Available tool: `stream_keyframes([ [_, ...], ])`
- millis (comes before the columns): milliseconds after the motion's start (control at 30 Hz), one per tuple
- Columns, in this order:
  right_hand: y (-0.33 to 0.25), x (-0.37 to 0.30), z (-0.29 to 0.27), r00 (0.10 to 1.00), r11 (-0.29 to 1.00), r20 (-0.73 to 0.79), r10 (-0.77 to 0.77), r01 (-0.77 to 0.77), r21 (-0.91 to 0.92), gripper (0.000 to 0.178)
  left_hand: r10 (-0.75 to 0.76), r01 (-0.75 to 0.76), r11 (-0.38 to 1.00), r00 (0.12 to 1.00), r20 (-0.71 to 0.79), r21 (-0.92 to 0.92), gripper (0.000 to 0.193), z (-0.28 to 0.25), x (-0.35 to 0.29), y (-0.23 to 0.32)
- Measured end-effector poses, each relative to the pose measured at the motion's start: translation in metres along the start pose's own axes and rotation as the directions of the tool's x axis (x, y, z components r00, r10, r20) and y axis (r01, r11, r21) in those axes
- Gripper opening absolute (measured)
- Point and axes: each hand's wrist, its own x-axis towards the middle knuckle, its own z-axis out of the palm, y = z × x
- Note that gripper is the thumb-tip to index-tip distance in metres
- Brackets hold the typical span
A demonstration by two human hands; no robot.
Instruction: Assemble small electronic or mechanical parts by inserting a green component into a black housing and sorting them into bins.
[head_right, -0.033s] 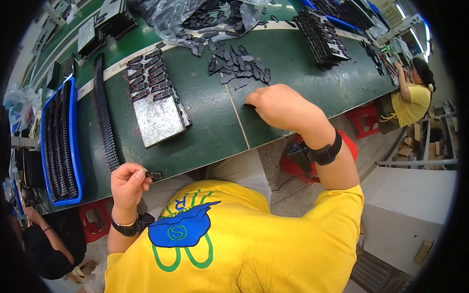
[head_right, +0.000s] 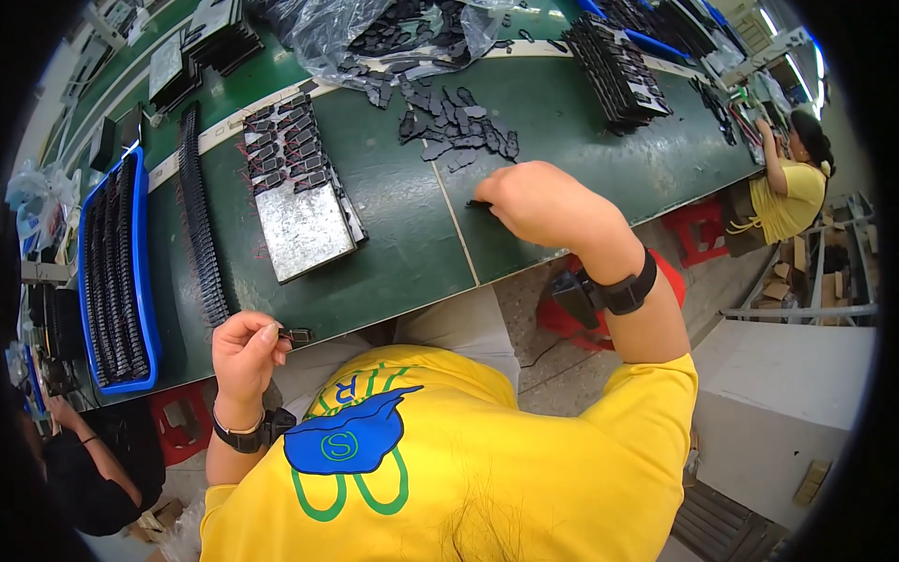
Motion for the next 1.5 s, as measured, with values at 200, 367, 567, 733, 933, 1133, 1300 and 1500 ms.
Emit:
stream_keyframes([
  [200, 0.004, -0.005, -0.003, 0.998, 0.986, -0.030, 0.052, -0.047, 0.160, 0.023, 0.002, -0.002, 1.000, 1.000, 0.004, -0.005, 0.006, 0.001, -0.001, -0.002],
  [367, 0.002, -0.014, -0.001, 0.978, 0.979, -0.090, 0.188, -0.179, 0.097, 0.025, 0.008, -0.008, 1.000, 1.000, 0.016, 0.005, 0.006, -0.001, 0.001, -0.002],
  [567, -0.002, 0.002, 0.012, 0.985, 0.992, -0.140, 0.099, -0.088, 0.086, 0.022, -0.009, 0.008, 0.999, 1.000, 0.011, 0.035, 0.007, -0.003, -0.001, 0.000],
  [733, -0.006, 0.007, 0.016, 0.968, 0.974, -0.169, 0.186, -0.159, 0.160, 0.018, -0.083, 0.083, 0.996, 0.996, -0.020, 0.026, 0.010, 0.002, 0.000, 0.005],
  [933, -0.047, -0.019, 0.057, 0.802, 0.777, -0.381, 0.460, -0.156, 0.610, 0.022, -0.102, 0.098, 0.993, 0.994, -0.050, -0.069, 0.009, 0.005, 0.006, 0.006],
  [1133, -0.123, -0.007, 0.042, 0.849, 0.706, -0.515, 0.116, 0.294, 0.644, 0.034, -0.091, 0.089, 0.991, 0.996, -0.025, -0.096, 0.009, 0.002, 0.008, 0.003],
  [1300, -0.170, 0.023, 0.023, 0.784, 0.755, -0.604, -0.141, 0.480, 0.446, 0.035, -0.072, 0.068, 0.995, 0.996, -0.055, -0.071, 0.009, 0.010, 0.005, 0.004],
  [1500, -0.183, 0.031, 0.034, 0.764, 0.864, -0.622, -0.169, 0.419, 0.279, 0.034, -0.069, 0.067, 0.997, 0.997, -0.040, -0.041, 0.011, 0.016, 0.003, 0.003],
])
